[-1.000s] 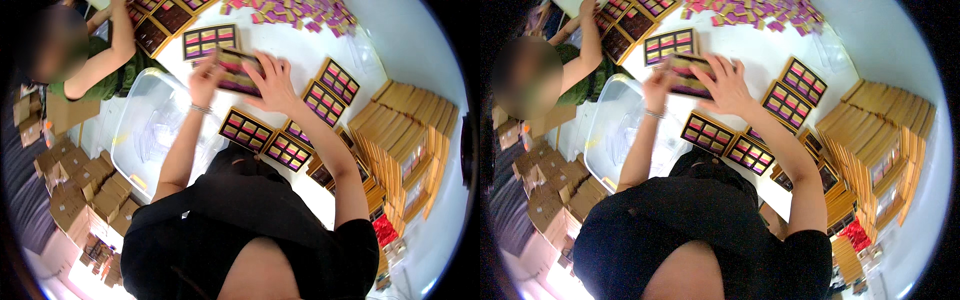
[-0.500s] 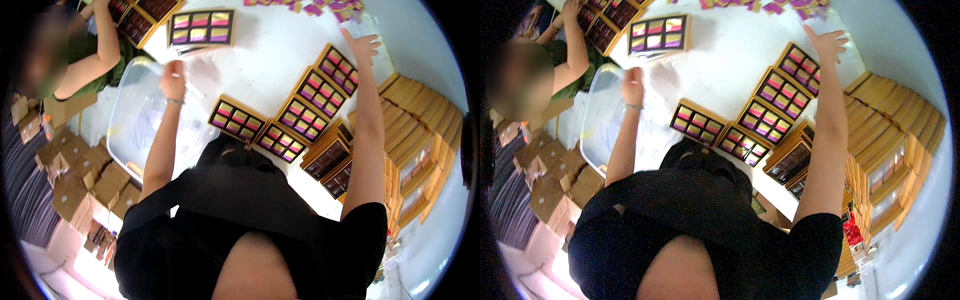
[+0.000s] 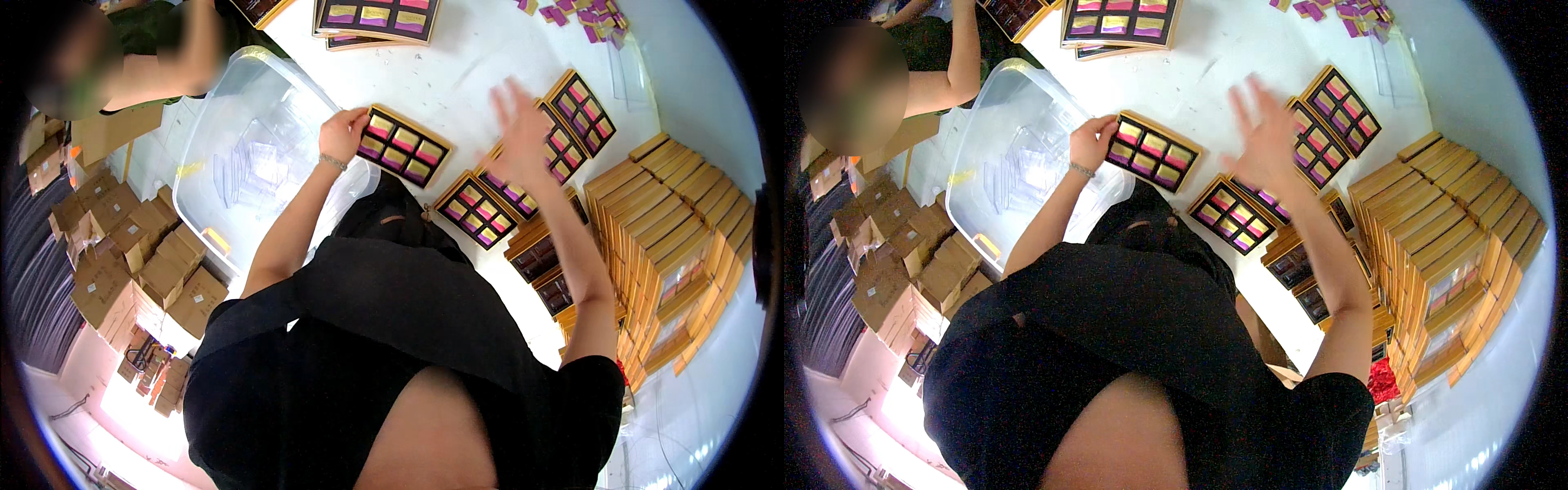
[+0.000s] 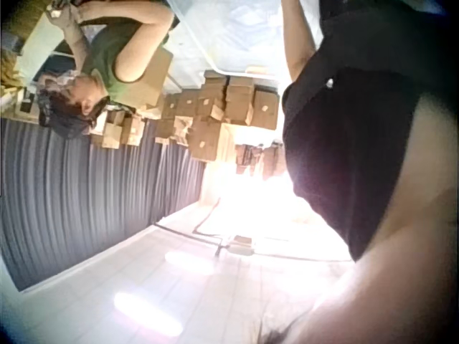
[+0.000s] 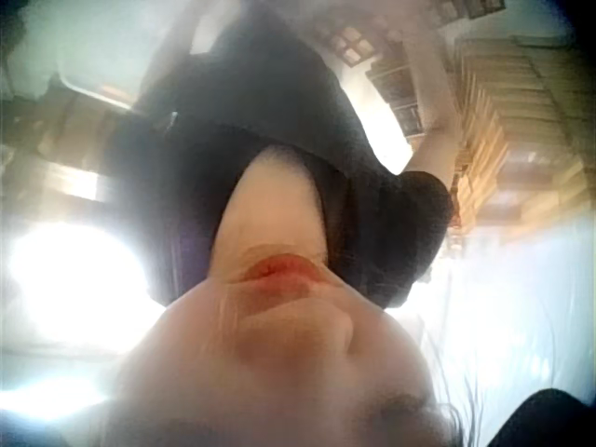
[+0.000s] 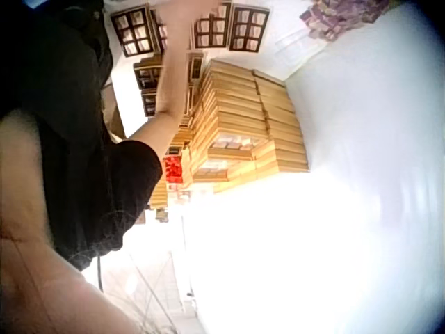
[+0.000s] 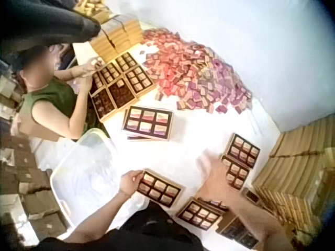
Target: The person places small pink and yellow wrapped chocolates into the compartments of dark brown cardboard trays. They handle the trays one by one, filling them and then stacking the completed units on the table. A coworker is visible in the background performing similar assembly tasks.
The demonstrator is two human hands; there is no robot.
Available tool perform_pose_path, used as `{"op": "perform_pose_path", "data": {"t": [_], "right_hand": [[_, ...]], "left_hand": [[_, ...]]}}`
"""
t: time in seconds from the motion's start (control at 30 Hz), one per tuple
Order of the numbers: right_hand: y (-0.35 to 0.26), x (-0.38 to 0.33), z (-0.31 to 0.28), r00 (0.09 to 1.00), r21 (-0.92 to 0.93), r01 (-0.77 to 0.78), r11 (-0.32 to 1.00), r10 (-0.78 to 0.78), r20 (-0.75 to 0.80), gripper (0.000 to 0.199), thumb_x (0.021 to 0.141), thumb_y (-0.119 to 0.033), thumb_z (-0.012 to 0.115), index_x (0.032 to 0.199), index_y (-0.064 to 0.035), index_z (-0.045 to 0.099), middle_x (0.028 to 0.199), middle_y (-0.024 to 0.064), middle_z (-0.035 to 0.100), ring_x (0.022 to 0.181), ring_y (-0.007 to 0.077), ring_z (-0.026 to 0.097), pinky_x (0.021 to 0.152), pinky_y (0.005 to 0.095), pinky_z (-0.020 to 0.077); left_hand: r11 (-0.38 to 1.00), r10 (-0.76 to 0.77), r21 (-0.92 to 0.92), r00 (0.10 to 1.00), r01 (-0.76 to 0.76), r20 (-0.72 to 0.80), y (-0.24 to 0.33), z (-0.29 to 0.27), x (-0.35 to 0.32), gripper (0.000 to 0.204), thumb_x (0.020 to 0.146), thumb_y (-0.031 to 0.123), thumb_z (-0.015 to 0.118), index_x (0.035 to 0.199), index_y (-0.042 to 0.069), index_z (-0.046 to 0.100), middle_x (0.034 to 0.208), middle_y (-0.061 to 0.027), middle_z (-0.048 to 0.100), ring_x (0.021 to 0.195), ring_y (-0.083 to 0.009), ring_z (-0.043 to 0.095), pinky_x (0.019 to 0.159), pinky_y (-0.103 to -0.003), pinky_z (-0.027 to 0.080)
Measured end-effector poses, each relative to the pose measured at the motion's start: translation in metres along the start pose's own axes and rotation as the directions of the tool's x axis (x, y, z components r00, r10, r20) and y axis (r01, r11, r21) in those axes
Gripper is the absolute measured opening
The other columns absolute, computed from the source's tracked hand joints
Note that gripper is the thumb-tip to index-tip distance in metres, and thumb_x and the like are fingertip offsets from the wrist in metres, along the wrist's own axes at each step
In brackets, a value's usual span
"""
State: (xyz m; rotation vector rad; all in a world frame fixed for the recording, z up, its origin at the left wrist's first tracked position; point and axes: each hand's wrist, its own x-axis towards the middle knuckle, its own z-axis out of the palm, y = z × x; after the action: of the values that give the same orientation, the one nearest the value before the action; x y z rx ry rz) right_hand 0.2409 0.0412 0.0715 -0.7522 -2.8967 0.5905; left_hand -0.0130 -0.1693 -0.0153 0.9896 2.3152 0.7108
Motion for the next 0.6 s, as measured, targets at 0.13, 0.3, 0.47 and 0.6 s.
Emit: {"op": "perform_pose_path", "data": {"t": [0.13,0.3,0.47,0.6], "right_hand": [[-0.066,-0.004,0.034,0.978,0.083,0.118,0.99,-0.13,0.161,0.098,0.057,-0.026,0.078,0.143,-0.0122,0.033,0.147,0.0187,0.028,0.128,0.0367,0.034,0.097,0.0545,0.0296],[-0.078,0.026,0.076,0.979,0.019,0.173,0.985,-0.174,0.103,0.096,0.056,-0.023,0.076,0.142,-0.0122,0.035,0.147,0.0189,0.029,0.127,0.0352,0.036,0.095,0.0542,0.0302],[-0.082,0.043,0.092,0.977,-0.015,0.162,0.987,-0.158,0.146,0.093,0.059,-0.027,0.076,0.141,-0.0126,0.036,0.148,0.0167,0.027,0.128,0.0366,0.034,0.096,0.0564,0.0294],[-0.083,0.043,0.098,0.973,-0.084,0.166,0.983,-0.149,0.173,0.091,0.062,-0.036,0.075,0.141,-0.0131,0.036,0.149,0.016,0.027,0.129,0.0372,0.033,0.095,0.0583,0.0291]], "left_hand": [[0.999,-0.02,-0.038,1.0,0.019,-0.022,0.0,-0.003,0.035,0.026,0.085,0.027,0.065,0.103,0.009,0.071,0.085,-0.0126,0.071,0.074,-0.0222,0.069,0.069,-0.032,0.054],[0.946,-0.126,-0.289,0.988,0.148,0.093,-0.004,0.003,0.045,0.028,0.089,0.028,0.062,0.105,0.007,0.071,0.079,-0.0074,0.071,0.067,-0.0116,0.066,0.056,-0.026,0.053],[0.933,-0.212,-0.273,0.971,0.235,0.109,-0.002,0.0,0.043,0.032,0.091,0.032,0.058,0.107,0.008,0.07,0.078,-0.0066,0.071,0.067,-0.0107,0.066,0.056,-0.025,0.053],[0.987,-0.108,-0.121,0.994,0.11,0.02,0.008,-0.004,0.037,0.036,0.089,0.041,0.058,0.099,0.01,0.072,0.078,-0.0091,0.071,0.069,-0.0196,0.069,0.064,-0.031,0.053]]}}
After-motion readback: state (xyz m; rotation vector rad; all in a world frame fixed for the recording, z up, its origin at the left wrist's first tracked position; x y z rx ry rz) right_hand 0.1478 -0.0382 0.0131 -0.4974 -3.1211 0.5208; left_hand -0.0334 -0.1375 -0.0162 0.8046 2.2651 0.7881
